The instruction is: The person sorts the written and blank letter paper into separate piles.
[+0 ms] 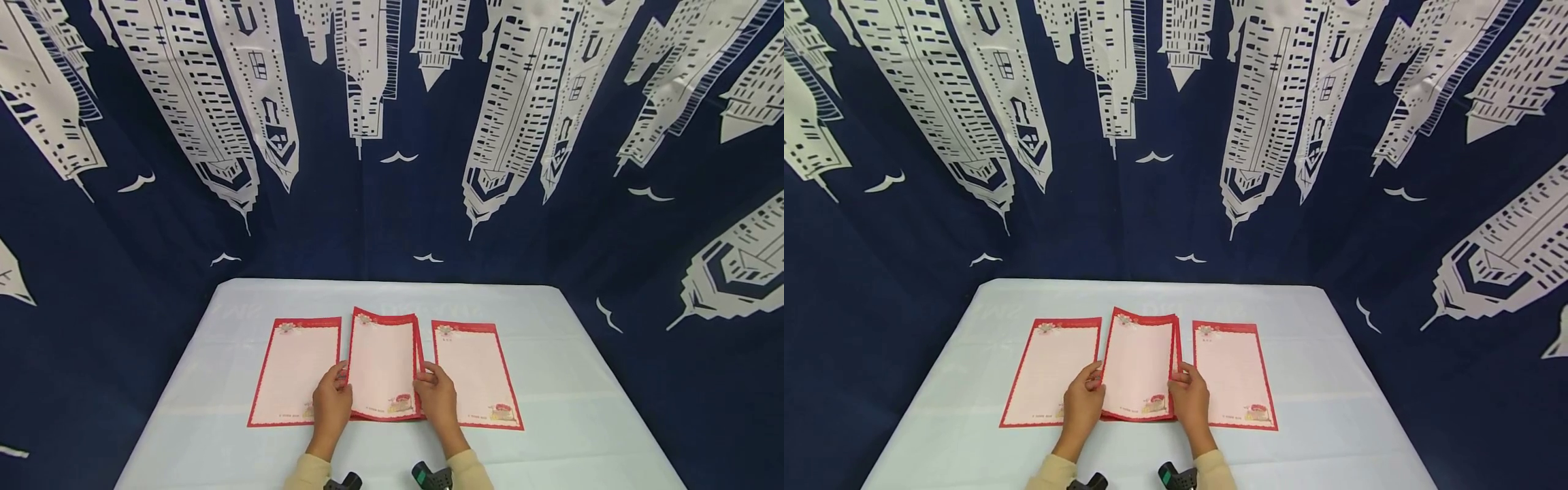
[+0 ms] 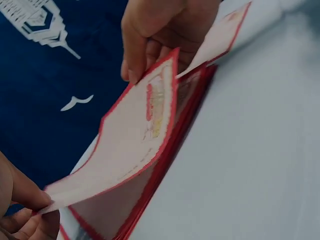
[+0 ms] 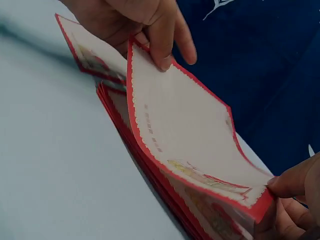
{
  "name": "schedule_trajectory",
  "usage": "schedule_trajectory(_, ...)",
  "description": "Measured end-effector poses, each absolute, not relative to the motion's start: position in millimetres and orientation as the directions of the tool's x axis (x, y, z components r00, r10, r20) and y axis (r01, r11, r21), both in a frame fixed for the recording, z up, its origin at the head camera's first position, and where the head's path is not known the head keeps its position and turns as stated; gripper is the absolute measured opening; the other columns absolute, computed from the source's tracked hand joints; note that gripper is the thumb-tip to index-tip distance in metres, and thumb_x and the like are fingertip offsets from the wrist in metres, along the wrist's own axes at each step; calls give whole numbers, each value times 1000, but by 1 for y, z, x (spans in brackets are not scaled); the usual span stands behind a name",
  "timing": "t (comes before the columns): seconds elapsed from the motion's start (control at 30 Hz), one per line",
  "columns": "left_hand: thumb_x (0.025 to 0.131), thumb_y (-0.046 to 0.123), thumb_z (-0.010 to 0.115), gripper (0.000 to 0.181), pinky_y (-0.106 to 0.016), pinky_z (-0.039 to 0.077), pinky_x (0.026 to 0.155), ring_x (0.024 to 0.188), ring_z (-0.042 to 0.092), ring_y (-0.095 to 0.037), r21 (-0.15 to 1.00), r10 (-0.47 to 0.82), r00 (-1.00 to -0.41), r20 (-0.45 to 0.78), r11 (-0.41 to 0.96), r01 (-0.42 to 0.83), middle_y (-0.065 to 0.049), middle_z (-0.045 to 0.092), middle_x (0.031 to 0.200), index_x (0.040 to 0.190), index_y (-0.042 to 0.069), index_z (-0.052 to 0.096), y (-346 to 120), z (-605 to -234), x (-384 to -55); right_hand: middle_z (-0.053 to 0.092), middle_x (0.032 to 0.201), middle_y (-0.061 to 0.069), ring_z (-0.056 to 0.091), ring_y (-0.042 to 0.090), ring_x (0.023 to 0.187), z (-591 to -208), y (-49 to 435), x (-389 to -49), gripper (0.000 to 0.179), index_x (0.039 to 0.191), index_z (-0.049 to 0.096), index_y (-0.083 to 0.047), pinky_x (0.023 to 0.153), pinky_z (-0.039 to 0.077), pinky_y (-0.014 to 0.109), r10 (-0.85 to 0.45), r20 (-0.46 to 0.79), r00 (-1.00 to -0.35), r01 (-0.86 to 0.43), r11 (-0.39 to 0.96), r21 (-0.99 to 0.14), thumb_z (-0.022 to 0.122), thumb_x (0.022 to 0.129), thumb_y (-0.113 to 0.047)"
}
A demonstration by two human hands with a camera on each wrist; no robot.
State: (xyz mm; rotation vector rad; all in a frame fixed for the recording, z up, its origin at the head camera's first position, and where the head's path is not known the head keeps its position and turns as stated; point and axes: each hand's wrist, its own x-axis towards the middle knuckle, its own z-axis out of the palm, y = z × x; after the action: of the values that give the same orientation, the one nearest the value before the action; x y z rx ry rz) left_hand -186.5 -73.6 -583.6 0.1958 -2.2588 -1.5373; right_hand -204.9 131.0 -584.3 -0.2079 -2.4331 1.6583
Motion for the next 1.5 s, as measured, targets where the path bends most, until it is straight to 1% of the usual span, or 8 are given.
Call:
schedule_trajectory(0.13,84,-14,68,37,-37,57,73,84,68,-27,926,-365,-909,200,374,53,-16,70,99,121,-7,68,-94,-578,-185,69,89,6,63,15,73,-579,120,-210,35,122,66,6,63,50,21,185,51,-981,14,331,-943,72,88,1)
schedule_trajectory(0.27,85,-8,71,30,-31,56,69,82,68,-26,918,-407,-893,191,397,15,-15,70,95,115,-5,72,-115,-573,-182,66,88,4,56,12,69,-571,102,-215,30,119,70,4,59,47,22,123,41,-992,3,339,-941,71,90,-2)
schedule_trajectory(0.47,86,-6,71,23,-22,52,64,80,69,-25,918,-464,-866,188,397,-14,-15,72,93,109,-4,75,-151,-571,-178,65,87,2,57,10,68,-568,64,-219,29,120,69,0,58,50,23,40,21,-999,-7,316,-949,70,91,-6)
schedule_trajectory(0.63,87,-4,70,22,-20,50,65,81,69,-25,905,-529,-831,173,419,-78,-17,72,93,108,-4,75,-183,-574,-169,64,84,-1,56,8,65,-571,27,-219,28,116,70,0,56,49,22,-1,31,-1000,-29,310,-950,71,89,-4)
schedule_trajectory(0.77,87,-4,70,22,-24,48,64,80,68,-28,882,-570,-805,163,450,-140,-18,72,92,108,-6,74,-203,-577,-163,62,79,-2,53,6,60,-572,4,-218,25,112,71,2,53,48,21,-33,43,-999,-51,323,-945,70,86,0)
schedule_trajectory(0.9,86,-4,69,21,-31,48,63,79,66,-31,859,-572,-804,163,483,-170,-21,72,93,106,-8,73,-216,-580,-161,60,77,-3,51,5,58,-573,-10,-218,26,111,70,4,51,47,20,-66,38,-997,-58,346,-937,69,85,2)
schedule_trajectory(1.27,84,-6,64,24,-49,45,68,76,61,-38,751,-553,-803,220,622,-223,-20,64,81,106,-15,69,-222,-586,-162,60,79,-4,51,6,66,-567,-19,-214,19,103,69,4,59,46,22,-109,69,-992,-114,492,-863,70,84,2)
schedule_trajectory(1.5,81,-7,65,30,-58,45,81,95,59,-48,738,-555,-799,229,635,-229,-30,63,96,108,-19,66,-216,-591,-165,58,82,-4,50,8,70,-565,-7,-210,24,110,68,5,62,47,24,-159,71,-985,-144,516,-844,72,88,-4)
